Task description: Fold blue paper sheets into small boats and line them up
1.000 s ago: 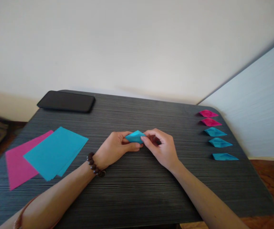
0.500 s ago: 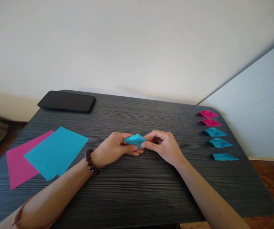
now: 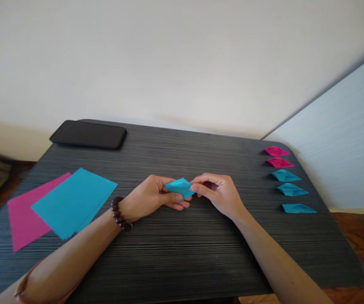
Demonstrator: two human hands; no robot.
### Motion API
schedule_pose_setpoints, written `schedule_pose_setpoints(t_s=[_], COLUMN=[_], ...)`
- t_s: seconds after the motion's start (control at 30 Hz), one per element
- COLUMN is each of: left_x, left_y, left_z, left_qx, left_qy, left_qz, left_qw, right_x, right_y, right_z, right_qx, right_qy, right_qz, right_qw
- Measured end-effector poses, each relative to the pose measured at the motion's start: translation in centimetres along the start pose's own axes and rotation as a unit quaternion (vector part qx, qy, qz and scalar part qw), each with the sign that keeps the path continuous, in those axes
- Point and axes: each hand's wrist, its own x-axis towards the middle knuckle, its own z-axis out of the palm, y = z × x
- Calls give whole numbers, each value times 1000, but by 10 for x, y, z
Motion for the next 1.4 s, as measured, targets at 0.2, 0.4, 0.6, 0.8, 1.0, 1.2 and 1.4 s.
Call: schedule_pose_setpoints(t_s=[0.2, 0.4, 0.6, 0.8, 1.0, 1.2, 1.4], left_x=[1, 3, 3, 2, 2, 2, 3], left_y=[1, -2, -5, -7, -7, -8, -10], left_z=[0, 0, 5, 9, 11, 10, 7], left_qx=[-10, 14, 75, 134, 168, 178, 70], left_qy=[5, 8, 60, 73, 72, 80, 73], left_qz=[6, 4, 45, 71, 86, 93, 70], left_qw=[1000, 1000, 994, 986, 979, 976, 992], right_x=[-2, -1, -3, -4, -5, -3, -3], right_y=[3, 3, 0, 1, 2, -1, 3], right_z=[-1, -2, 5, 9, 7, 9, 10], right_qx=[-5, -57, -187, -251, -288, -207, -135], right_qy=[-14, -27, 53, 82, 97, 42, 61], right_qz=[-8, -28, -192, -271, -290, -237, -157], right_qw=[1000, 998, 962, 926, 907, 948, 976])
